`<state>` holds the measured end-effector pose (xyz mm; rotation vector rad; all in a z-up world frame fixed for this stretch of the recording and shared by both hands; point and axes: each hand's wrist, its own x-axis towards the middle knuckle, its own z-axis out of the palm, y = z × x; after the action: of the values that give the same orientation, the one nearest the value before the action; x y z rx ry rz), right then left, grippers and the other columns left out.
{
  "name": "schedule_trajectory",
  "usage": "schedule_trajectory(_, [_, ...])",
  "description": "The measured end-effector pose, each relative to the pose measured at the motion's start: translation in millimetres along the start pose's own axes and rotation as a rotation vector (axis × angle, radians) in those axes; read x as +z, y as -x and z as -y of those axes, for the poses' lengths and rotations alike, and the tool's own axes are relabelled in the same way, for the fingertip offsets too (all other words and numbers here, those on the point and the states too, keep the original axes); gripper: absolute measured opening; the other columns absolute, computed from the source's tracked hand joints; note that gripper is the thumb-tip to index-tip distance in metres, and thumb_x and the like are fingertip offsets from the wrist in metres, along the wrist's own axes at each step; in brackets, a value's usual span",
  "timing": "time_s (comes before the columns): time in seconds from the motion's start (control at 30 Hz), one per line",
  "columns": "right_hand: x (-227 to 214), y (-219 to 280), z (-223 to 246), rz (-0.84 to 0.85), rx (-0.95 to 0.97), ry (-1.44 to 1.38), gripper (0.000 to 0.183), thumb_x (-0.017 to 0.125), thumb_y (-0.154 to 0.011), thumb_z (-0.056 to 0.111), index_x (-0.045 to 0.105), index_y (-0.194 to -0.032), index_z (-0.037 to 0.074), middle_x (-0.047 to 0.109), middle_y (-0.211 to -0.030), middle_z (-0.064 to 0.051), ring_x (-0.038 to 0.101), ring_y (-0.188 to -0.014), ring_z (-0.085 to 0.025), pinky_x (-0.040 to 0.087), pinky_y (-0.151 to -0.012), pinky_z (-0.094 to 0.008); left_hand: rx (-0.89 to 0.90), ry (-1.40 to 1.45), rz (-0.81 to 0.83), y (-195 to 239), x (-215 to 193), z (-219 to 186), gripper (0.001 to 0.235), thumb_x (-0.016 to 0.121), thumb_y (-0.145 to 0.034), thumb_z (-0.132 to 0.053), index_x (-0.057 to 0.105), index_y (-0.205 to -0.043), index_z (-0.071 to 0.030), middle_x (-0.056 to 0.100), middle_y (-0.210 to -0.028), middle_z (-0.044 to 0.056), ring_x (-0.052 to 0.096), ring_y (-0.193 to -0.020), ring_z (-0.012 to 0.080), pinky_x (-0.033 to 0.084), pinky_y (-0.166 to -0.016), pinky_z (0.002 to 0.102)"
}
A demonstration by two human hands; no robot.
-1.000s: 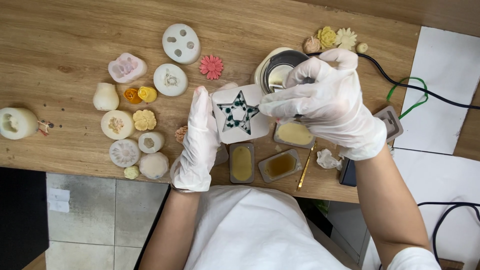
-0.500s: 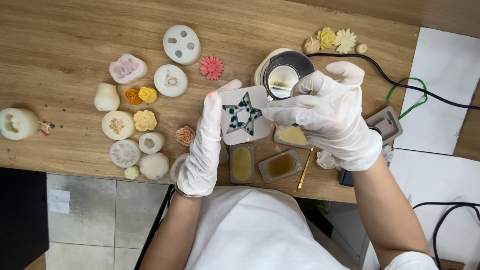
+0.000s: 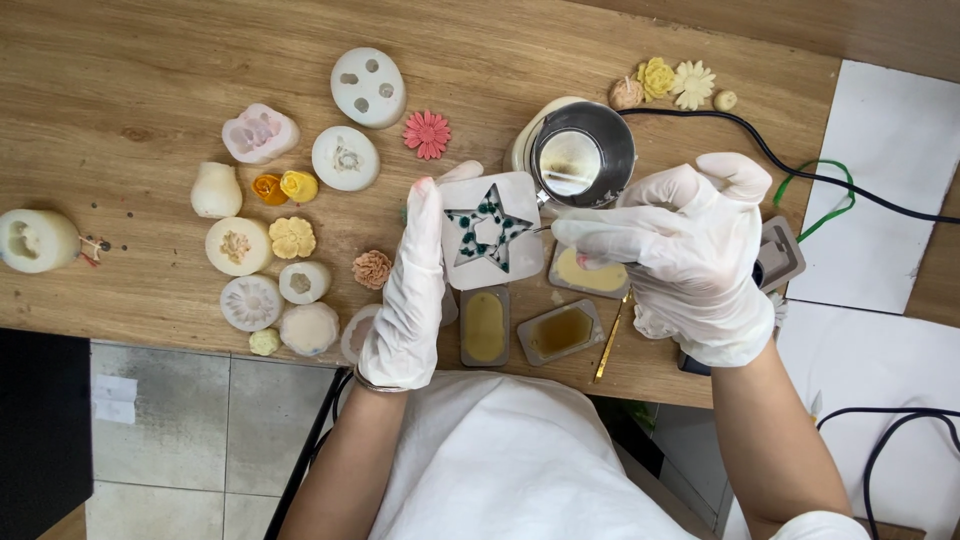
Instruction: The person wears gloves and uses a heat gun to warm a star-shaped candle decorated with green wax pieces, then stirs and pours melted wax from a small pot, and handles finished flower-shaped candles on the table, placing one into the pot.
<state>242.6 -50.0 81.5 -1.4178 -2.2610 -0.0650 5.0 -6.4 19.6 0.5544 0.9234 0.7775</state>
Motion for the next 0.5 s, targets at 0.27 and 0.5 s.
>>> schedule_trajectory(0.27, [5.7,-4.4,0.4,0.001,-0.048,0.039,0.032,0.087,-0.087,0.03,0.077,-0.116,0.036,0.07,-0.094,0.018,0.059,-0.085,-0.01,0.032,-0.101,-0.038,-0.01,-0.077,-0.011,5.8,8.2,-7.4,0.068,0.034,-0.103,-0.058,0.05,-0.149,-0.01,0.061,-0.138,0.009,0.062,-0.123,0.0172,0.051,-0.105,0.035])
schedule_trajectory(0.5, [3.0,-2.6,2.4,-0.012,-0.066,-0.01,0.028,0.086,-0.093,0.023,0.074,-0.114,0.036,0.074,-0.103,0.018,0.059,-0.087,-0.009,0.032,-0.104,-0.038,-0.03,-0.066,-0.031,7.4,9.1,-11.0,0.068,0.033,-0.103,-0.058,0.05,-0.149,-0.011,0.062,-0.137,0.009,0.062,-0.122,0.0173,0.052,-0.103,0.035])
